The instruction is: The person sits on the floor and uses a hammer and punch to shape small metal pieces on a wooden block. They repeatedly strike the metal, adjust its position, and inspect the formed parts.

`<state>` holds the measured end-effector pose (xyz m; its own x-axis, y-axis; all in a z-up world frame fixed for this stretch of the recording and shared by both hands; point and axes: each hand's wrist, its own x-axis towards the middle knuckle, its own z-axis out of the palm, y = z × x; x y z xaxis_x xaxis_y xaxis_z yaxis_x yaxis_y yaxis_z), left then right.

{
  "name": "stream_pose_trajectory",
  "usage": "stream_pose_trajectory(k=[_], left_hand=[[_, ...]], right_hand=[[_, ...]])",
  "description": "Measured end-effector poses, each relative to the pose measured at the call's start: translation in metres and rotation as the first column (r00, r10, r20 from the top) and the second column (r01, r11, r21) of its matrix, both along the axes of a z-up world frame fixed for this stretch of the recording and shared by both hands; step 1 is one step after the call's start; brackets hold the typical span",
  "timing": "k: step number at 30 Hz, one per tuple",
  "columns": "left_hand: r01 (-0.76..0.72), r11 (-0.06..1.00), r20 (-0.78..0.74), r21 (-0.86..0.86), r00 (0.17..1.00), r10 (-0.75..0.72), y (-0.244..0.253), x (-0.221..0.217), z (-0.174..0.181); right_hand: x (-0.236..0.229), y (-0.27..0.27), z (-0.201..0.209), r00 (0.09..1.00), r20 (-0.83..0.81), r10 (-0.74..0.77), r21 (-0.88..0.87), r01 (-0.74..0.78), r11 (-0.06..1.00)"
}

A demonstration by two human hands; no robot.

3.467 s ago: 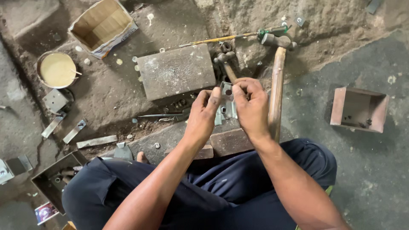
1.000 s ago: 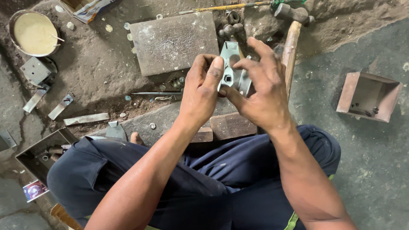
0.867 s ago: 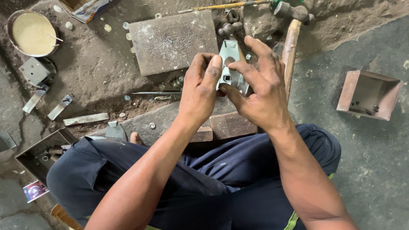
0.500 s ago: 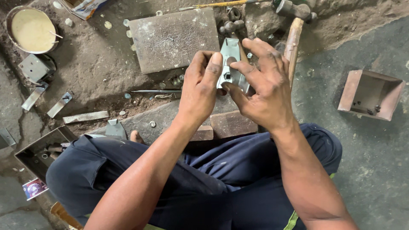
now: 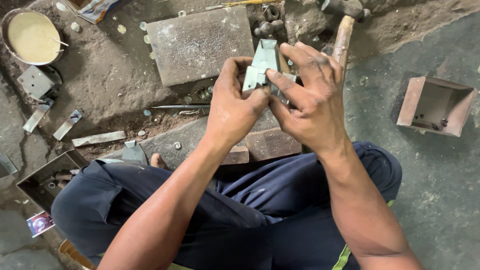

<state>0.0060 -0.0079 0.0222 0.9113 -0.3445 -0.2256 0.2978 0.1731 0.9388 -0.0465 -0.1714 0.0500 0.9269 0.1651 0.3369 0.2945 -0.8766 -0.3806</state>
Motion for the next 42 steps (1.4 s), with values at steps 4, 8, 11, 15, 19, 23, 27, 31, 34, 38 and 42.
stream_pose_trajectory(k=[4, 8, 11, 15, 19, 23, 27, 31, 34, 38, 42], left_hand=[[-0.054, 0.985, 0.041, 0.166, 0.998, 0.048, 0.0, -0.003, 0.001], [-0.082, 0.981, 0.104, 0.175, 0.992, 0.064, 0.0, -0.005, -0.001], [-0.099, 0.988, 0.118, 0.12, 0.989, 0.085, 0.002, -0.009, -0.002], [-0.11, 0.99, 0.065, 0.093, 0.992, 0.105, 0.0, -0.007, 0.002], [-0.108, 0.984, 0.022, 0.143, 0.994, 0.106, 0.0, -0.005, 0.007], [-0.1, 0.983, 0.027, 0.156, 0.995, 0.097, 0.0, -0.003, 0.008], [-0.05, 0.999, -0.157, 0.017, 0.986, 0.052, 0.005, 0.001, 0.007], [-0.031, 1.0, -0.208, 0.007, 0.978, 0.032, 0.015, 0.014, 0.008], [-0.049, 0.998, -0.255, -0.033, 0.966, 0.038, 0.027, 0.036, 0.003], [-0.005, 1.0, -0.286, 0.0, 0.958, 0.005, 0.062, 0.1, -0.009], [-0.009, 0.993, -0.21, 0.115, 0.977, 0.033, 0.097, 0.145, -0.034]], right_hand=[[-0.002, 0.006, 0.003, 1.0, 0.001, -0.005, 0.016, 0.005, 1.0], [-0.001, 0.007, 0.003, 1.0, -0.003, -0.005, 0.012, 0.005, 1.0], [-0.001, 0.009, 0.002, 1.0, -0.01, -0.015, 0.001, 0.015, 1.0], [-0.002, 0.01, 0.001, 1.0, -0.017, -0.019, 0.032, 0.019, 0.999], [-0.001, 0.011, 0.0, 0.999, -0.031, -0.021, 0.038, 0.022, 0.999], [0.0, 0.009, -0.002, 1.0, -0.028, -0.005, 0.041, 0.006, 0.999], [0.002, 0.006, -0.006, 0.996, -0.087, 0.018, 0.12, -0.008, 0.993], [0.01, 0.01, -0.007, 0.995, -0.057, 0.084, 0.232, -0.068, 0.97], [0.036, 0.02, -0.012, 0.992, -0.061, 0.112, 0.256, -0.093, 0.962], [0.095, 0.04, -0.029, 0.982, -0.11, 0.151, 0.222, -0.124, 0.967], [0.151, 0.075, -0.059, 0.973, -0.126, 0.191, 0.199, -0.164, 0.966]])
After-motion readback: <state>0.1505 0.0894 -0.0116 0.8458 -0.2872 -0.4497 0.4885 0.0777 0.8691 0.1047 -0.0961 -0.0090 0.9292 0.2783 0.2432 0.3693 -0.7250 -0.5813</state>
